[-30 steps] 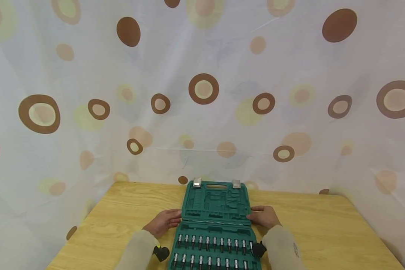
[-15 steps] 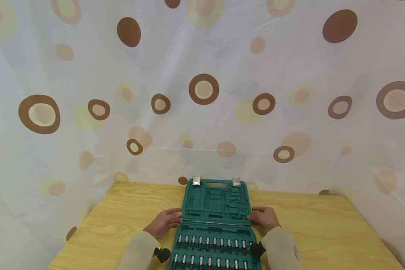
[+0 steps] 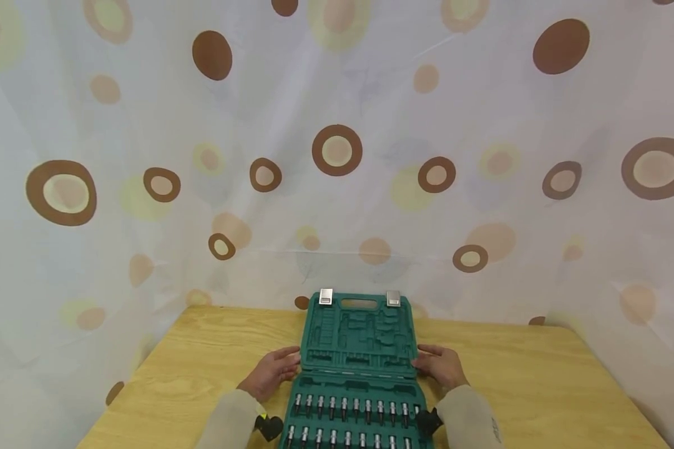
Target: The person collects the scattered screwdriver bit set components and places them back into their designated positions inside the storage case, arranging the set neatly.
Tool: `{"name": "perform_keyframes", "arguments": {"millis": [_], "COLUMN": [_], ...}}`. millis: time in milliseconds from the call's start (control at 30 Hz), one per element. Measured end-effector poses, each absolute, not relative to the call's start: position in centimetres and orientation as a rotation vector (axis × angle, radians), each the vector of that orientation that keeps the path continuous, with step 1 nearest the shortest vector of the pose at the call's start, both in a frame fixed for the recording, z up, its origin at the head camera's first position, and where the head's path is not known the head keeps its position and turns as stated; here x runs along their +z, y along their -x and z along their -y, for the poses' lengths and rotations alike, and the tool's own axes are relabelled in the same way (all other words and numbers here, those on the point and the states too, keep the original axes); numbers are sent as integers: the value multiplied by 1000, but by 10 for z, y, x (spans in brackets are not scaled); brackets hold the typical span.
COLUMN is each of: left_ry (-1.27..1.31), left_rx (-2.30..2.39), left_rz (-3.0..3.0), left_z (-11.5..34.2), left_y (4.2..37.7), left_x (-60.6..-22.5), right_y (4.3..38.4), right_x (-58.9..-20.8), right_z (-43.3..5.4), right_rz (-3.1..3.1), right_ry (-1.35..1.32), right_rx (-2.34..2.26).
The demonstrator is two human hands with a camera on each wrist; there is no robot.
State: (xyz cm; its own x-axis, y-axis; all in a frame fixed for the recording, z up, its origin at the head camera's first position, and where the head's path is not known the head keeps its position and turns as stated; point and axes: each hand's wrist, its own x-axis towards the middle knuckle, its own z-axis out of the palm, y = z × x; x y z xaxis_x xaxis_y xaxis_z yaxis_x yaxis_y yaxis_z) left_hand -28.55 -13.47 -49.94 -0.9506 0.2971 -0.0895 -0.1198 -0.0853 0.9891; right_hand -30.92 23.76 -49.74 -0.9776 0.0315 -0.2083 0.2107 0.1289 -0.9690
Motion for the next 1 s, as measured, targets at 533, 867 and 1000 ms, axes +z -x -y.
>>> {"name": "perform_keyframes", "arguments": {"millis": [533, 867, 1000], "left_ry": [-177, -197, -210], "left_rx": [2085, 2115, 2134], "left_rz": [-1986, -1946, -1945], "left_z": [130, 128, 128], "left_y": [287, 286, 284], "left_x": [-497, -495, -492], "right_y": [306, 304, 304], "right_x": [-498, -494, -491], "right_z": [-239, -237, -236], "right_rz": [-2223, -2158, -2221], "right_ry": [-210, -168, -93], "right_rx": [-2056, -2108, -2056]}}
